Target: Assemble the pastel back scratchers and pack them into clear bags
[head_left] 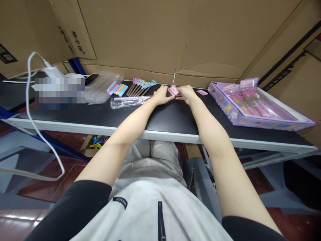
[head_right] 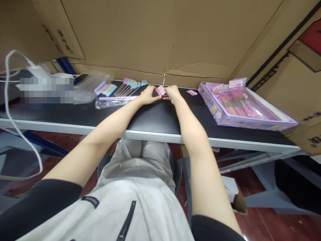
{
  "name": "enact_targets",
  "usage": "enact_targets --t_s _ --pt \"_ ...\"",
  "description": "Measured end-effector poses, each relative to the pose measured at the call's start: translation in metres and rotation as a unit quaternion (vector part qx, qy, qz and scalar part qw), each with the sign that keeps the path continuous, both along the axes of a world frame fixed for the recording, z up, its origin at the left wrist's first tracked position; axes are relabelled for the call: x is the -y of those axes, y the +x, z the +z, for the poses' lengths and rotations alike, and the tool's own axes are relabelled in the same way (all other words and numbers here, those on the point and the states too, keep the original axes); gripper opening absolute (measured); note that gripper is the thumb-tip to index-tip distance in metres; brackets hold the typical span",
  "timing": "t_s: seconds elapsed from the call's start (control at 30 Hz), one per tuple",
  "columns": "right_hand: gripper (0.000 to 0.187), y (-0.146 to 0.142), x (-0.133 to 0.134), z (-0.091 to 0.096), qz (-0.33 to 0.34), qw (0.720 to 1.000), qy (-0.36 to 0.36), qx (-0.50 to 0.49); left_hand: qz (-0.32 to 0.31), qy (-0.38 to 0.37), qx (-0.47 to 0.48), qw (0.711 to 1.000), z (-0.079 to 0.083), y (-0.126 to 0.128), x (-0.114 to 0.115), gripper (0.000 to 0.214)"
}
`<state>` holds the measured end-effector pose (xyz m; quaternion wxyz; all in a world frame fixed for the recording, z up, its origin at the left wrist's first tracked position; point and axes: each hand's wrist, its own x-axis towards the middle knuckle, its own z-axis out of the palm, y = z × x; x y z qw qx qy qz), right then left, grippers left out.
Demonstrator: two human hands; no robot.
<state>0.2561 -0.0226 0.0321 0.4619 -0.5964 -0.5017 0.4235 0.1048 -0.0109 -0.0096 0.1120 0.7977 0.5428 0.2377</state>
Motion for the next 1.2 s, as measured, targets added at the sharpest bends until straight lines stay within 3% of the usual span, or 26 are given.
enact_targets --t_s 0.47,0.87,1.07,1.2 --pt "0.028 -0.0084 -0.0035 -0.0057 -0.036 0.998 0.045 -0.005 -0.018 0.024 0.01 1.0 0.0 -0.0028 -0.0001 0.065" --pt "0.025 -0.0057 -0.0006 -0.0036 0.003 1.0 -0.007 0.016 -0.012 0.03 0.02 0.999 0.0008 -0.0016 -0.0009 0.065" --pt "0.03 -0.0094 0.0 -0.004 -0.024 0.999 0.024 0.025 0.001 0.009 -0.014 1.0 0.0047 -0.0016 0.0063 0.081" --pt "0.029 -0.0089 -0.0024 -0.0055 -0.03 0.999 0.033 0.027 0.012 0.008 -0.025 1.0 0.0044 -0.0022 0.0066 0.077"
